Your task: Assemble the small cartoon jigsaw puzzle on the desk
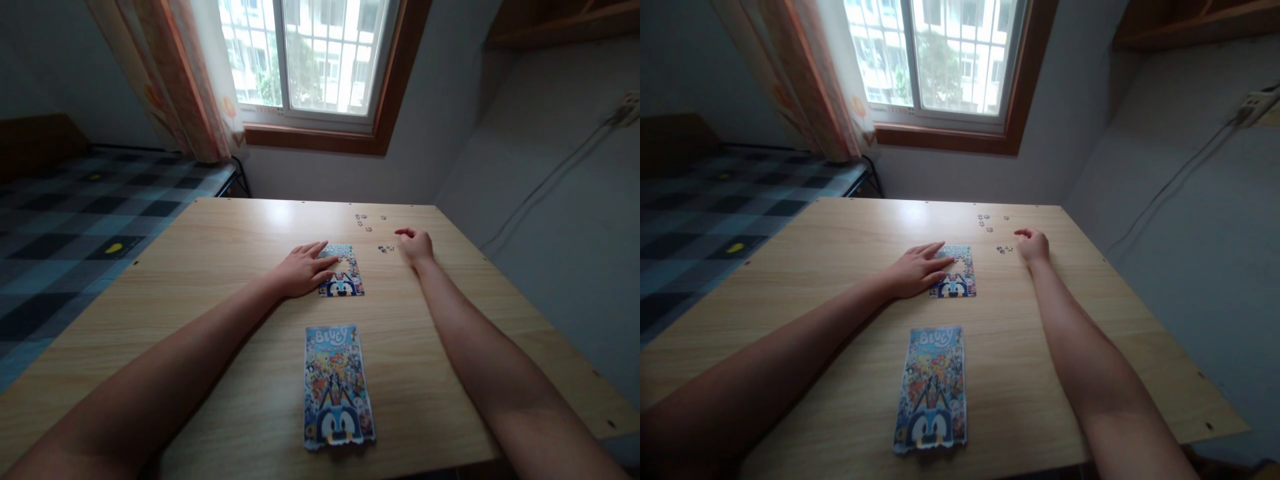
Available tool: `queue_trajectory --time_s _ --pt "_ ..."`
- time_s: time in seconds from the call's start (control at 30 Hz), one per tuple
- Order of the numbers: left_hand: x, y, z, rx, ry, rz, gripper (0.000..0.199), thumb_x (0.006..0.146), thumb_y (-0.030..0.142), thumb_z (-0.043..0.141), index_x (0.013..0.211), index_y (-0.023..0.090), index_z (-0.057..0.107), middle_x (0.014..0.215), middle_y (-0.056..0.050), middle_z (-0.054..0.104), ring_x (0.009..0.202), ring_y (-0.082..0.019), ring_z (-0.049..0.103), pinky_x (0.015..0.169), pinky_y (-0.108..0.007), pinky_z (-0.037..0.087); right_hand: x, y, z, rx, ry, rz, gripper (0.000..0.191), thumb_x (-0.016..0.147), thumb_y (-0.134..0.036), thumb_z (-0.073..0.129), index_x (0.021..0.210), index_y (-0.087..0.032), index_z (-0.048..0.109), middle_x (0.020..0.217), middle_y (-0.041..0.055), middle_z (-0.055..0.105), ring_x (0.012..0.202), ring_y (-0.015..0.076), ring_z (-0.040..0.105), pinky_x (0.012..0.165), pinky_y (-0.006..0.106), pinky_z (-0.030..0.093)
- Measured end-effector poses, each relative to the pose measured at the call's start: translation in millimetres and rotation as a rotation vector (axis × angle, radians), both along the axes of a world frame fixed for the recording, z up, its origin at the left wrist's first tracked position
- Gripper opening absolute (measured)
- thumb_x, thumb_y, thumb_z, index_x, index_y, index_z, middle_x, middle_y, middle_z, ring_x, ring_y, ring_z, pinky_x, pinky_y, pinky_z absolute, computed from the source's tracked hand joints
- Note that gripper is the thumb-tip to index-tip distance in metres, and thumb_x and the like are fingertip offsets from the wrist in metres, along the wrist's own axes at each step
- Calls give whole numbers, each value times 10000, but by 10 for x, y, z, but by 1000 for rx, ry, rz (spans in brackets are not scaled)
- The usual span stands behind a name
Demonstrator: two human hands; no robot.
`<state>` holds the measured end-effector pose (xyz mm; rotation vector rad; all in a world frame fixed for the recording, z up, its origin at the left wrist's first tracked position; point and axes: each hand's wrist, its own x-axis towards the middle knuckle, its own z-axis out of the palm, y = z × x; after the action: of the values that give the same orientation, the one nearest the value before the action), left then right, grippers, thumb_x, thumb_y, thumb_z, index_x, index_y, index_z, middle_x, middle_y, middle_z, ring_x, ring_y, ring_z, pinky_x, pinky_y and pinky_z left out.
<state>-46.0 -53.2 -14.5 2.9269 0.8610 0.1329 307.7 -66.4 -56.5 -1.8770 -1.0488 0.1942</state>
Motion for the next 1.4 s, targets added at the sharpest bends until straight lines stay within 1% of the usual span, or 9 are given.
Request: queue_trajectory --time_s 0.17,0.3,0.47,0.63,0.8,1.03,1.2,1.33,1.4 --pt "0 2 2 -1 3 24 613 1025 614 294 1557 321 377 1676 -80 236 1511 -333 270 1211 -493 239 -10 3 13 -31 10 12 404 695 -250 500 944 -168 807 702 31 705 554 145 512 582 258 384" --pt "-16 13 -5 0 11 15 569 1031 599 286 1516 346 445 1671 -61 255 1506 -340 281 1209 -502 241 -12 26 -11 -11 24 24 381 697 -240 506 929 -178 802 752 34 729 613 157 571 638 262 435" --pt "-40 38 -24 23 -25 33 670 1021 629 282 1605 300 268 1669 -112 246 1484 -350 328 1193 -503 287 -2 56 -43 35 42 32 365 702 -223 504 919 -182 794 852 43 761 724 169 646 728 261 490" --pt "-51 58 -31 37 -20 17 572 1025 620 297 1521 373 439 1658 -51 291 1475 -350 342 1187 -524 300 17 73 -57 61 68 48 352 740 -234 509 953 -185 785 972 44 774 855 178 692 828 270 521" --pt "-70 79 -67 40 -59 10 539 1029 604 323 1492 383 487 1658 -46 291 1464 -356 358 1181 -530 304 24 91 -76 49 92 81 343 770 -232 510 967 -171 784 1001 55 774 919 179 706 897 276 530" --pt "-87 85 -82 64 -79 25 617 1025 600 328 1576 324 357 1644 -90 317 1443 -350 391 1167 -504 326 32 95 -90 -17 96 191 378 765 -183 523 1038 -189 784 1051 45 771 964 170 714 946 274 532" --pt "-78 60 -43 51 -70 16 534 1028 597 328 1475 376 516 1642 -49 329 1457 -356 371 1172 -532 320 33 35 -50 -78 84 274 334 774 -226 628 1072 -203 778 1074 46 767 1007 176 705 981 284 523" --pt "-80 65 -42 46 -78 16 532 1025 594 347 1478 371 516 1649 -58 311 1460 -366 365 1174 -546 321 87 -102 65 -149 116 493 387 807 -291 694 1178 -195 745 1198 80 730 1066 181 690 964 284 531" --pt "-82 68 -45 48 -75 9 517 1028 583 348 1463 375 533 1651 -57 306 1456 -374 368 1171 -558 323 116 -163 145 -188 45 589 414 834 -312 695 1233 -206 725 1285 93 686 1130 193 661 998 297 513"
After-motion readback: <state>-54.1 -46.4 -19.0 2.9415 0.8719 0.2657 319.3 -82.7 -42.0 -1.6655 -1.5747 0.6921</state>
